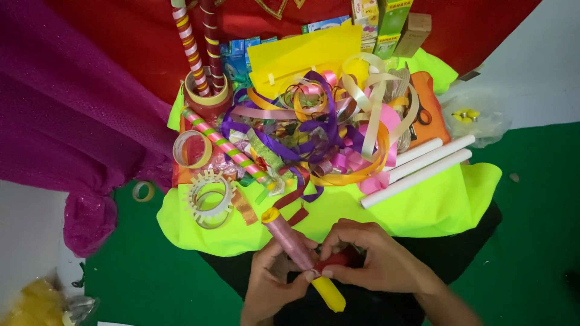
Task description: The person wraps a red ribbon around a cylindrical object with yellow ends. The hands rotate the object and pull the ribbon to secure it in place. The task is performed on a table covered with various craft supplies.
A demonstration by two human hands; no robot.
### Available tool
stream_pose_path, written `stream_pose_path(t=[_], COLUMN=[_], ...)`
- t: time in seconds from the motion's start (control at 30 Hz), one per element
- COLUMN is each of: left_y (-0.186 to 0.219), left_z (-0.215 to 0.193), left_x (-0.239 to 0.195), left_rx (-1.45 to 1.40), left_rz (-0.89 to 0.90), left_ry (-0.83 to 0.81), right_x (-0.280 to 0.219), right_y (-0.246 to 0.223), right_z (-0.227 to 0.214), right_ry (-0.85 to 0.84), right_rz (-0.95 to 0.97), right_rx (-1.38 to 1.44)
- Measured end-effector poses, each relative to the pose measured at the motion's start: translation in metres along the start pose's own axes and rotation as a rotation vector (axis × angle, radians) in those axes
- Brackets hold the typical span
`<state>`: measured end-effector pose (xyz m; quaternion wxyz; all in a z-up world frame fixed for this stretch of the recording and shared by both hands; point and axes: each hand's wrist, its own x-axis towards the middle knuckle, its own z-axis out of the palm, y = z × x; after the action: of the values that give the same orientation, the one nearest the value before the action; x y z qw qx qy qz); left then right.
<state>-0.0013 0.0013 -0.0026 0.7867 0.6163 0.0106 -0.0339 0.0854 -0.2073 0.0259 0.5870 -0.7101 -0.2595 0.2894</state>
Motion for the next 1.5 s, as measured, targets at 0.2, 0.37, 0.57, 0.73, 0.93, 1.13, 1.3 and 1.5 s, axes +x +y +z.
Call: stream_pose_path(t=[0.2,0.37,0.57,0.73,0.93,1.13,1.3,1.5], left_y=[0.001,0.003,0.005,0.001,0.002,0.01,0.011,0.012], left_z=[0.002,0.002,0.002,0.001,0.002,0.006,0.004,0.003], left_x=[0.001,0.003,0.004,0.003,0.002,0.003,0.002,0.002], left_rx=[0.026,0.031,0.026,-0.028,0.003,0.085,0.373,0.285], left_rz=[-0.02,-0.008,-0.039,-0.04,-0.026,-0.002,0.047,0.018], left_ry=[-0.019,-0.032,-0.033,-0.051,-0.01,0.016,0.083,0.054], right_x=[0.009,0.01,0.01,0.008,0.008,0.008,0.007,0.006], right_y=[-0.005,0.0,0.009,0.017,0.021,0.017,0.012,0.016], right_z=[-0.005,0.0,0.0,0.003,0.007,0.007,0.007,0.008], right_ry=[-0.055,-0.062,-0.098,-0.131,-0.125,-0.114,-0.047,-0.087], right_rz=[-0.052,-0.011,0.028,0.076,0.066,0.074,0.115,0.083], right_rx=[-0.085,-0.019,0.107,0.246,0.436,0.384,0.229,0.227])
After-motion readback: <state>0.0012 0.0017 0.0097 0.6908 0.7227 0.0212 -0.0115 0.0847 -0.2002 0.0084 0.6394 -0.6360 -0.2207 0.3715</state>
